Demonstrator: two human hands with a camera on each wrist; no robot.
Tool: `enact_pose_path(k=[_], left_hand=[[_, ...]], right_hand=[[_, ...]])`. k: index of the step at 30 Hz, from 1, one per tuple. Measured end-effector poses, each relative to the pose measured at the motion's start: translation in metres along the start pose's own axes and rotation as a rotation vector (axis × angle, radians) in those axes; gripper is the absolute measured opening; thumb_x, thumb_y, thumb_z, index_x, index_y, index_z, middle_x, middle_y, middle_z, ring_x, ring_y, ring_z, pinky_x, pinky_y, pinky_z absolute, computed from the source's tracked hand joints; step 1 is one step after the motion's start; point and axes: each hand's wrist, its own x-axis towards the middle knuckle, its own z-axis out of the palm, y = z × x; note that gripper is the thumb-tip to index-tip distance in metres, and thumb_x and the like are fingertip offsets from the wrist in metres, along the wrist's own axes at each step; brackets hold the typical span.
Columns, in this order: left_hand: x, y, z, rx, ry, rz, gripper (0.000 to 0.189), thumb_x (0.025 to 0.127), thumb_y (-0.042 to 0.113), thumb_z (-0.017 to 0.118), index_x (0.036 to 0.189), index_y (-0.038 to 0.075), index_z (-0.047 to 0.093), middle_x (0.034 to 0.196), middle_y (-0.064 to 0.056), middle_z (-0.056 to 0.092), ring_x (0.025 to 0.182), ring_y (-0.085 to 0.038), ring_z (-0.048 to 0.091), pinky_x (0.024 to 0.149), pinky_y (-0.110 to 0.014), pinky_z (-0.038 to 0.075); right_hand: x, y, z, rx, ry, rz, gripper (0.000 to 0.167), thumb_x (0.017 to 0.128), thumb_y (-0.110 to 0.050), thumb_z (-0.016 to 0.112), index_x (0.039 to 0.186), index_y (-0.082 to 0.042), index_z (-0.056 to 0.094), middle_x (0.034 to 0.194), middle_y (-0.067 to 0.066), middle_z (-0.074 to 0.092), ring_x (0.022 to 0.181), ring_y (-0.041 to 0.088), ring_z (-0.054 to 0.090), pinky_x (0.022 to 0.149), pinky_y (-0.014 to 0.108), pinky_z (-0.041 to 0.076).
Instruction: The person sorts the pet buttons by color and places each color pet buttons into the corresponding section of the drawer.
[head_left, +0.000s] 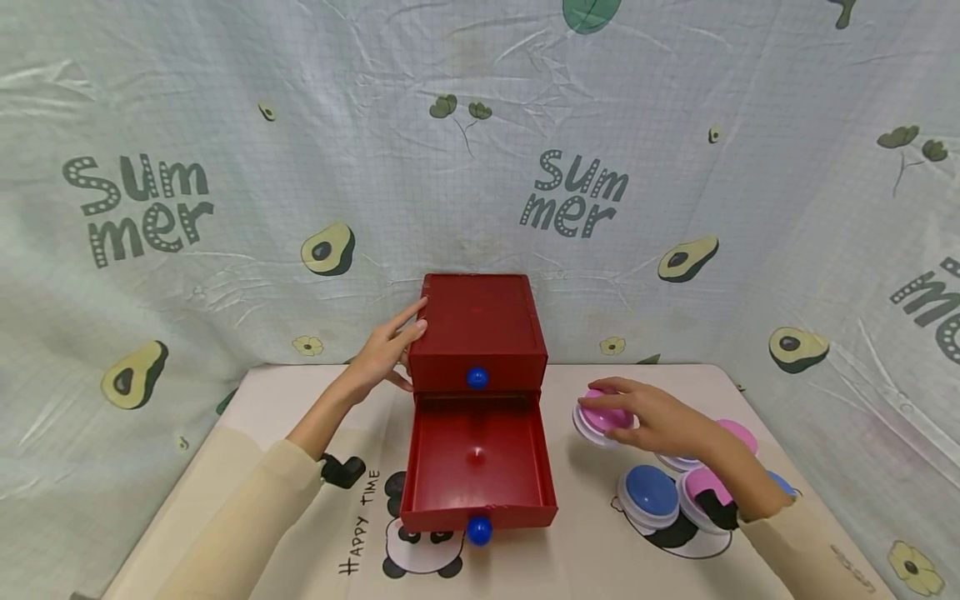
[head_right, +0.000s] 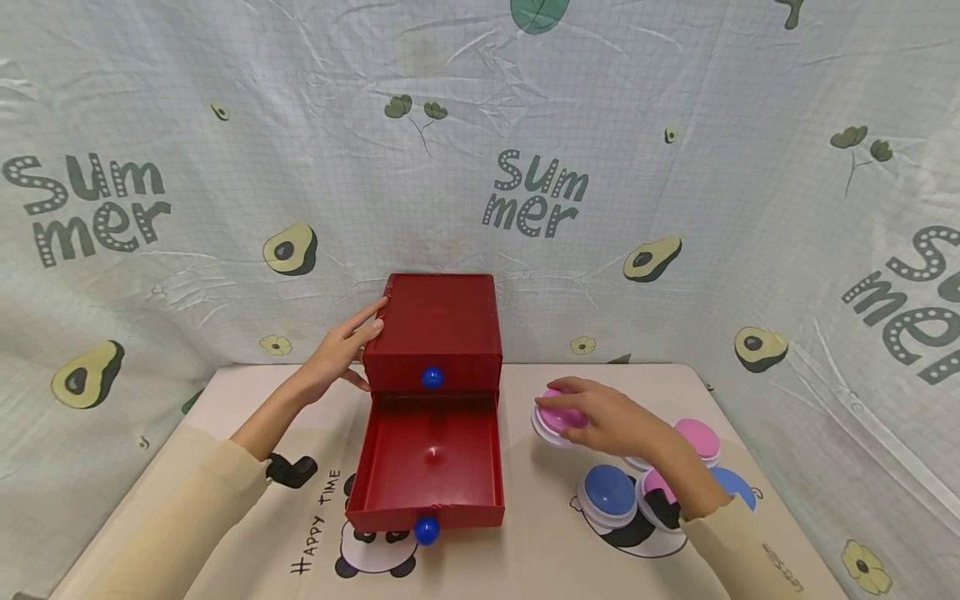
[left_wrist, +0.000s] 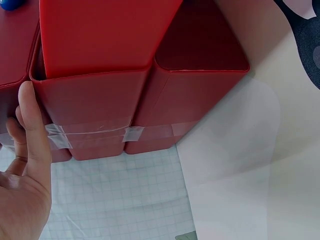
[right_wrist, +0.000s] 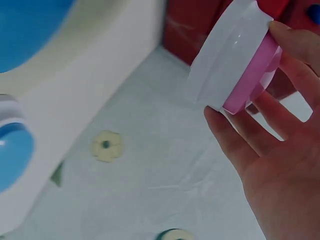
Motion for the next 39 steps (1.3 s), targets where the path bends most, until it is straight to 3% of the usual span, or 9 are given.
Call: enact_pose_path(k=[6,15,27,39], left_hand=[[0.0,-0.001,0.0,-0.001,0.001,-0.002,0.059,0.108,0.046,0.049,0.163,0.04,0.029,0.104,-0.013,0.072,0.07,-0.022,0.072,0.064,-0.055,0.064],[0.001,0.0,0.0,-0.001,0.0,0.004,0.059,0.108,0.046,0.048,0.163,0.04,0.028,0.117,-0.024,0.068,0.071,-0.022,0.072,0.063,-0.053,0.064],[0.001,-0.001,0.001,-0.004,0.004,-0.002,0.059,0.108,0.047,0.048,0.163,0.041,0.028,0.12,-0.025,0.067,0.072,-0.023,0.072,0.063,-0.053,0.064],[0.002,-0.004,-0.001,0.018,0.004,0.003,0.061,0.108,0.046,0.048,0.164,0.039,0.026,0.124,-0.029,0.064,0.073,-0.022,0.072,0.063,-0.054,0.064]], right_hand=[[0.004,-0.029,-0.014,-0.016,-0.013,-0.038,0.051,0.092,-0.014,0.074,0.142,-0.021,0.066,0.148,0.015,0.058,0.133,0.038,0.058,0.098,0.054,0.059],[0.019,-0.07,-0.022,-0.01,-0.065,-0.083,0.056,0.09,-0.021,0.078,0.144,-0.027,0.063,0.149,0.01,0.057,0.134,0.032,0.057,0.097,0.045,0.062],[0.066,-0.106,0.002,-0.001,-0.179,-0.153,0.055,0.092,-0.024,0.077,0.145,-0.029,0.062,0.152,0.005,0.055,0.137,0.027,0.055,0.101,0.042,0.06],[0.106,-0.125,0.025,-0.032,-0.253,-0.242,0.052,0.095,-0.021,0.074,0.145,-0.029,0.062,0.153,0.004,0.054,0.143,0.024,0.051,0.113,0.04,0.052]])
